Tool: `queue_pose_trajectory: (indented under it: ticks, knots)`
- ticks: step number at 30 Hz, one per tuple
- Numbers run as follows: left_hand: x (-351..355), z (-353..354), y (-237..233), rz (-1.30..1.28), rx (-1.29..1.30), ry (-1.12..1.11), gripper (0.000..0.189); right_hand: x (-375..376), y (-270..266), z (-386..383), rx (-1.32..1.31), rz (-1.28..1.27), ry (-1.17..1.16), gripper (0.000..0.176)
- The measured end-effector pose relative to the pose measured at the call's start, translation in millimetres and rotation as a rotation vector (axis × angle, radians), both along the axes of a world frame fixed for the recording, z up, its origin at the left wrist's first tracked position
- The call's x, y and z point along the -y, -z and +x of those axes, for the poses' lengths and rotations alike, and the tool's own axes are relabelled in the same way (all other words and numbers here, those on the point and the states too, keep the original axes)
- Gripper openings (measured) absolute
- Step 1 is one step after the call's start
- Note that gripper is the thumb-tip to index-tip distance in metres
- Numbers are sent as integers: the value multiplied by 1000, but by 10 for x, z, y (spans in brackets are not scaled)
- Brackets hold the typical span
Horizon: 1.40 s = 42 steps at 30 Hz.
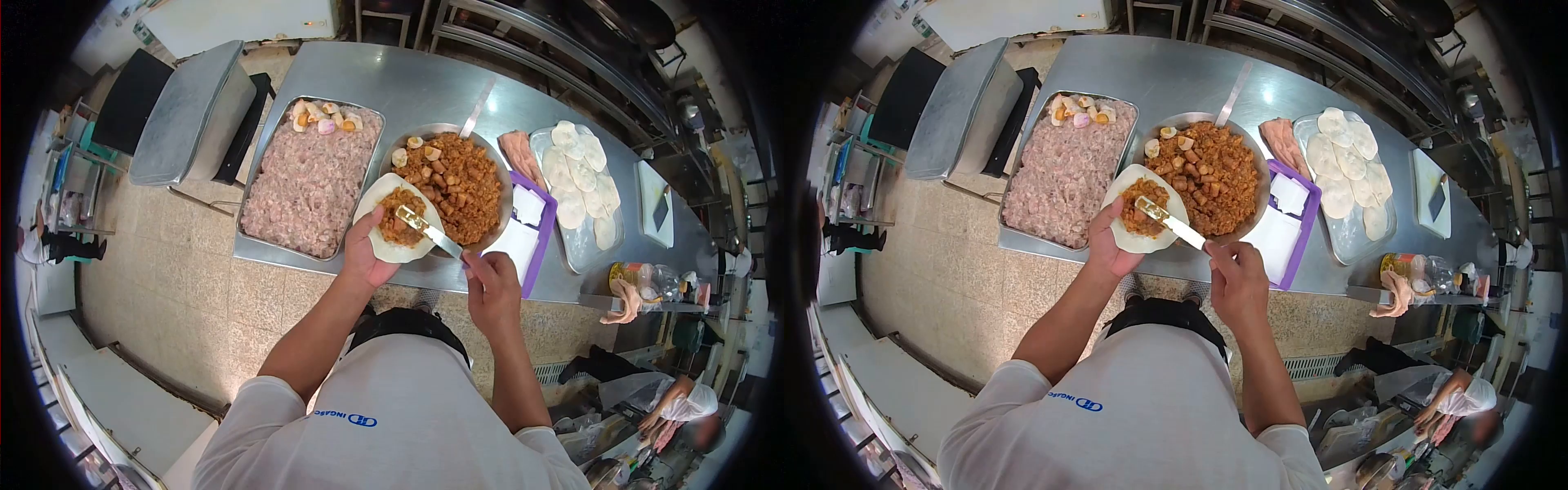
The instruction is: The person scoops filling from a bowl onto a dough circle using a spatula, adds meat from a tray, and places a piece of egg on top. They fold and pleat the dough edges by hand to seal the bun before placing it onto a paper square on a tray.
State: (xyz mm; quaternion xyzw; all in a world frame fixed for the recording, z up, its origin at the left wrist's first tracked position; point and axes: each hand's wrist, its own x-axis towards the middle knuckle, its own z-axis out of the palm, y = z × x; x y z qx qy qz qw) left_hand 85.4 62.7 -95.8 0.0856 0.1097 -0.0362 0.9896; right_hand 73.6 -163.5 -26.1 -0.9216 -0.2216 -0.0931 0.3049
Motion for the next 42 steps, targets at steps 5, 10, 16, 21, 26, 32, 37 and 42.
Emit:
queue_pose_trajectory:
  ticks: [5, 10, 16, 21, 26, 32, 37, 42]
  knots:
    - [12, -82, -58, 63, -37, 27, 53, 33, -103, -141, 9, -1, 19, 31]
    - [45, -163, -52, 45, -85, 30, 54, -5, -15, -213, 44, -88, -21, 32]
    - [-29, -327, 25, 110, -67, 47, 57, 36, -112, -197, -79, -98, -69, 28]
    - [-274, -441, -101, -55, 66, 131, 68, 225, -571, -75, -214, 123, -101, 25]
    - [-425, -450, -56, 214, 131, 316, 80, 261, -627, -104, -271, 127, -42, 25]
    - [-217, -428, -6, 29, 70, 373, 71, 227, -213, -226, -227, 127, -37, 25]
    - [-327, -549, -30, 163, 47, 350, 64, 261, -231, -151, -151, 76, -204, 31]
    - [-402, -701, 2, 81, 4, 279, 64, 108, -452, -60, -130, 15, -276, 29]
